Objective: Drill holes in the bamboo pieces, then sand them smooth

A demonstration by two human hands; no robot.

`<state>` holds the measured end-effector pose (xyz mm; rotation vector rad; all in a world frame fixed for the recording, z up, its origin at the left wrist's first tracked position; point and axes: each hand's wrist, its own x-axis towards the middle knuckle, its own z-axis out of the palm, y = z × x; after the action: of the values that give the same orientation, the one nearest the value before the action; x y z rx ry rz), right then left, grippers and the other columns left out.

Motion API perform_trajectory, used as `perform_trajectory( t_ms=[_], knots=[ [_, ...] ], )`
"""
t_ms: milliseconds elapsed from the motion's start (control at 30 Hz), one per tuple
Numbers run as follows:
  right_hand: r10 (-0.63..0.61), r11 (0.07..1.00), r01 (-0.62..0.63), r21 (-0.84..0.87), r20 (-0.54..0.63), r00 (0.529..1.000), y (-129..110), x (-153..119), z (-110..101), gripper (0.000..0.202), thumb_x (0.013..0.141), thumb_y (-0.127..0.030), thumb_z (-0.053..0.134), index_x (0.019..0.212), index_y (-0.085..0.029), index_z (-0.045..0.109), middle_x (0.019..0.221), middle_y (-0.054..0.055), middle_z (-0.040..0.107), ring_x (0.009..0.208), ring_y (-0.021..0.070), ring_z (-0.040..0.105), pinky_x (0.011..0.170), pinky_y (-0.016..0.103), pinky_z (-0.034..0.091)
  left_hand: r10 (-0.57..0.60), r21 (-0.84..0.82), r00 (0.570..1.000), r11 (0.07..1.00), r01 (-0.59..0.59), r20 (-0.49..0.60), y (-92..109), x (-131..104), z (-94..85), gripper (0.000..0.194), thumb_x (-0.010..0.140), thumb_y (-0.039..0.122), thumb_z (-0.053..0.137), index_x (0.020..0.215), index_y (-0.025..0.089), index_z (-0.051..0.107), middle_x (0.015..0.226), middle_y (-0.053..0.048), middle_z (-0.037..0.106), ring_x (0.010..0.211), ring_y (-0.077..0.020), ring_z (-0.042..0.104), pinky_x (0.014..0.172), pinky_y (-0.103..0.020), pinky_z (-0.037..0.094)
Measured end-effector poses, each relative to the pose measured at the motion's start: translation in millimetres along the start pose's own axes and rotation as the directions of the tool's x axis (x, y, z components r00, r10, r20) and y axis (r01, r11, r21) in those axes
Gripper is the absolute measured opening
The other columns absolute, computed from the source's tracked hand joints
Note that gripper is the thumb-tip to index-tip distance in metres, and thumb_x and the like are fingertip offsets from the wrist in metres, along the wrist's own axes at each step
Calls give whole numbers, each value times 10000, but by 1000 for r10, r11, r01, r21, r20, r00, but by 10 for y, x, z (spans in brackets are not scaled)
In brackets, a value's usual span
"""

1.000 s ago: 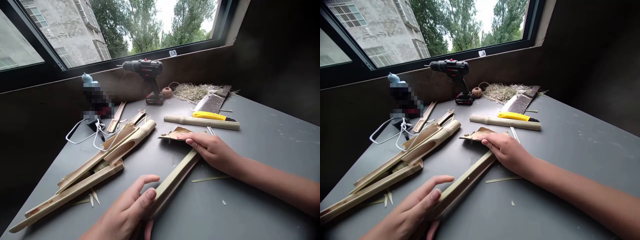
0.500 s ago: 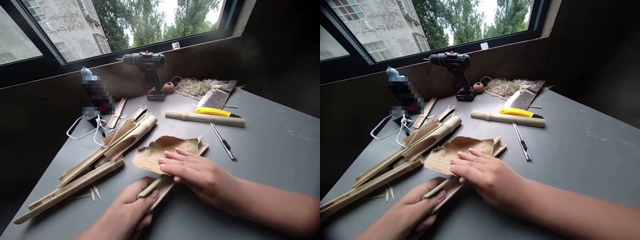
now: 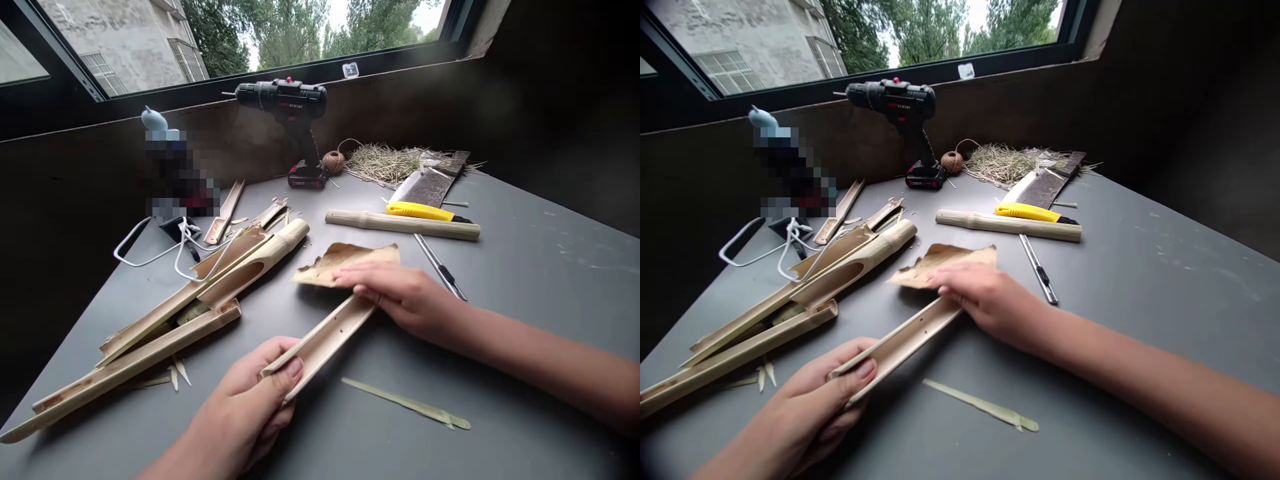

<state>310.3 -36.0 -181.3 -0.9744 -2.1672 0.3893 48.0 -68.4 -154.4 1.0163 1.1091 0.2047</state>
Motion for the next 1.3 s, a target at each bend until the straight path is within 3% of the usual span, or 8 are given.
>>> perform_trajectory(
  t_ms=[133, 400, 600, 667, 800, 1000, 1167, 1300],
  knots=[
    [191, 981, -193, -26, -65, 979, 127, 12, -110, 307, 1002, -253, 463, 1202, -281, 695, 1204, 39, 732, 1170, 265, 663, 1025, 436, 536, 210, 221, 964, 960, -173, -160, -2, -23, -11, 472, 895, 583, 516, 1194, 219, 525, 625, 51, 409, 533, -88, 367, 481, -179, 321],
    [-187, 968, 184, 172, 0, 982, -289, 22, 200, 294, 1006, -147, 446, 1211, -165, 655, 1220, 99, 721, 1181, 179, 653, 1065, 329, 488, 580, 514, 806, 729, -451, -115, -118, -25, 12, 276, 918, 373, 469, 1099, 247, 634, 925, -34, 677, 729, -162, 596, 688, -252, 497],
    [249, 967, -242, 78, -97, 964, 210, 89, -128, 285, 1016, -276, 452, 1167, -255, 693, 1202, 22, 732, 1139, 222, 679, 991, 359, 547, 318, 421, 925, 883, -210, -206, -12, -23, 2, 344, 952, 502, 456, 1127, 231, 574, 609, 44, 524, 511, -108, 455, 489, -203, 353],
    [289, 955, -280, 98, -96, 952, 206, 90, -149, 288, 1018, -293, 444, 1155, -272, 696, 1207, 5, 728, 1150, 225, 672, 1003, 362, 542, 468, 607, 876, 732, -310, -118, -39, 4, -56, 290, 972, 459, 421, 995, 224, 589, 639, 35, 556, 543, -111, 489, 528, -215, 364],
    [208, 975, -205, 86, -30, 978, 72, 59, -112, 310, 1016, -268, 423, 1176, -276, 689, 1218, -11, 723, 1152, 215, 668, 1024, 333, 521, 722, 918, 676, 154, -365, 147, -147, 86, -205, 208, 996, 298, 405, 915, 221, 581, 695, 30, 572, 545, -104, 516, 531, -238, 345],
    [269, 960, -273, 59, 70, 961, 207, 48, -200, 307, 991, -386, 489, 1174, -259, 701, 1161, 7, 743, 1097, 247, 688, 939, 336, 552, 783, 836, 293, -508, -207, 548, -64, 72, -288, 318, 984, 343, 503, 1197, 123, 588, 864, -45, 671, 638, -148, 595, 584, -294, 404],
    [258, 966, -256, -33, 123, 958, 295, 67, -284, 374, 1017, -400, 410, 1103, -213, 723, 920, 37, 767, 881, 254, 731, 750, 343, 601, 711, 798, 367, -565, -209, 600, -36, 43, -274, 267, 936, 238, 513, 1140, 96, 611, 766, -37, 650, 557, -171, 571, 488, -329, 360],
    [8, 988, -2, -153, 34, 999, 174, 5, -213, 333, 1020, -215, 416, 1287, -197, 613, 1216, 75, 719, 1178, 237, 655, 1006, 364, 540, 754, 862, 428, -379, -338, 499, -56, 71, -305, 235, 960, 212, 463, 1159, 141, 564, 786, -26, 644, 548, -151, 573, 482, -300, 390]
  ],
)
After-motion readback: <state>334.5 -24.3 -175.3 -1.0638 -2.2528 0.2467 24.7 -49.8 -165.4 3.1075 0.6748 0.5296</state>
